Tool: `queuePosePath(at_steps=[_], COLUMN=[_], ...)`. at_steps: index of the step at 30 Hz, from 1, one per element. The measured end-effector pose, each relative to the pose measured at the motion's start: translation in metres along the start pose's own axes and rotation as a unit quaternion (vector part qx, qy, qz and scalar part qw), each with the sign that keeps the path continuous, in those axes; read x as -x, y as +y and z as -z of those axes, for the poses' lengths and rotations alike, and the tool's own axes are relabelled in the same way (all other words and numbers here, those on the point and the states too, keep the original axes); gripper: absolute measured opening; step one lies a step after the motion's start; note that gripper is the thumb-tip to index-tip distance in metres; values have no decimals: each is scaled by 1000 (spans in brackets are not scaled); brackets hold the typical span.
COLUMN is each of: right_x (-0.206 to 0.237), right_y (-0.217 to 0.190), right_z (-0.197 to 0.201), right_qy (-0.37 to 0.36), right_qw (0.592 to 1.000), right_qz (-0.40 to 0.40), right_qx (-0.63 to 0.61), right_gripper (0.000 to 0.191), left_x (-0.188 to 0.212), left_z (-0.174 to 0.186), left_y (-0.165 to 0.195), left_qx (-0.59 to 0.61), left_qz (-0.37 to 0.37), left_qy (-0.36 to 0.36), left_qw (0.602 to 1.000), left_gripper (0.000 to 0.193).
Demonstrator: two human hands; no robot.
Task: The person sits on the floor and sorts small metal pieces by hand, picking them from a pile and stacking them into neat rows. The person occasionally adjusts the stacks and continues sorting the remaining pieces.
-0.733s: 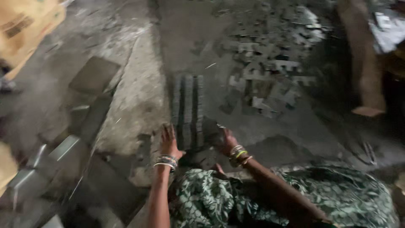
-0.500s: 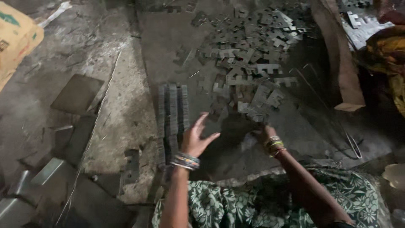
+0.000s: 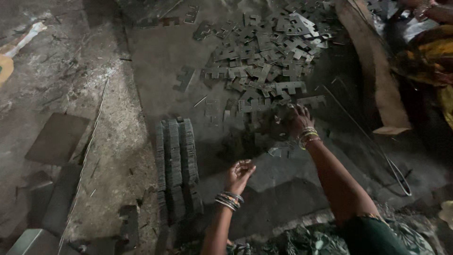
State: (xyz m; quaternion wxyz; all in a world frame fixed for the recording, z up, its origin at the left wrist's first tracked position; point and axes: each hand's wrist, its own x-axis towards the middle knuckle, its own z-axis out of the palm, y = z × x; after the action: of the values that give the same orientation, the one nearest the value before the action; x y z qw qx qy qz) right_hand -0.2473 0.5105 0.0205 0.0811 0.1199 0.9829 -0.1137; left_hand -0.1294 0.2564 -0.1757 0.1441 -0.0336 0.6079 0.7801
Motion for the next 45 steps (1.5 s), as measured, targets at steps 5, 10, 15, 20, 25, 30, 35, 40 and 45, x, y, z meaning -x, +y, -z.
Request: queuePosePath(at_steps=[5, 10, 15, 20, 25, 30, 35, 40, 45], right_x=[-14, 25, 72, 107, 123, 122, 114, 127, 152], right_y=[-11, 2, 21, 48, 28, -4, 2, 8, 7], right_z=[-9, -43, -63, -51, -56, -57, -45, -48, -82], right_qy=[-71, 6, 50, 3, -153, 181, -157, -66, -213], right_qw=[995, 995, 991, 996, 978, 923, 984, 962, 974], right_qz=[-68, -99, -124, -81, 31, 321, 41, 185, -31], right_qx=[3, 1, 14, 28, 141, 113, 73, -190, 77], right_gripper=[94, 92, 95, 62, 43, 66, 44, 68, 68], left_x=[9, 25, 30, 36, 36, 31, 25, 27, 38], left_z=[2, -9, -12, -5, 1, 3, 4, 6, 4], left_y=[10, 33, 34, 28, 29, 13, 1, 15, 23], left_qx=[-143, -171, -170, -170, -195, -227, -119, -172, -68], left_qz=[-7, 14, 9, -32, -7, -1, -20, 179, 110], left_qy=[29, 4, 0, 6, 11, 27, -22, -17, 14], left_qw=[989, 985, 985, 985, 981, 973, 992, 969, 991], left_gripper=[30, 35, 35, 35, 34, 33, 39, 56, 52])
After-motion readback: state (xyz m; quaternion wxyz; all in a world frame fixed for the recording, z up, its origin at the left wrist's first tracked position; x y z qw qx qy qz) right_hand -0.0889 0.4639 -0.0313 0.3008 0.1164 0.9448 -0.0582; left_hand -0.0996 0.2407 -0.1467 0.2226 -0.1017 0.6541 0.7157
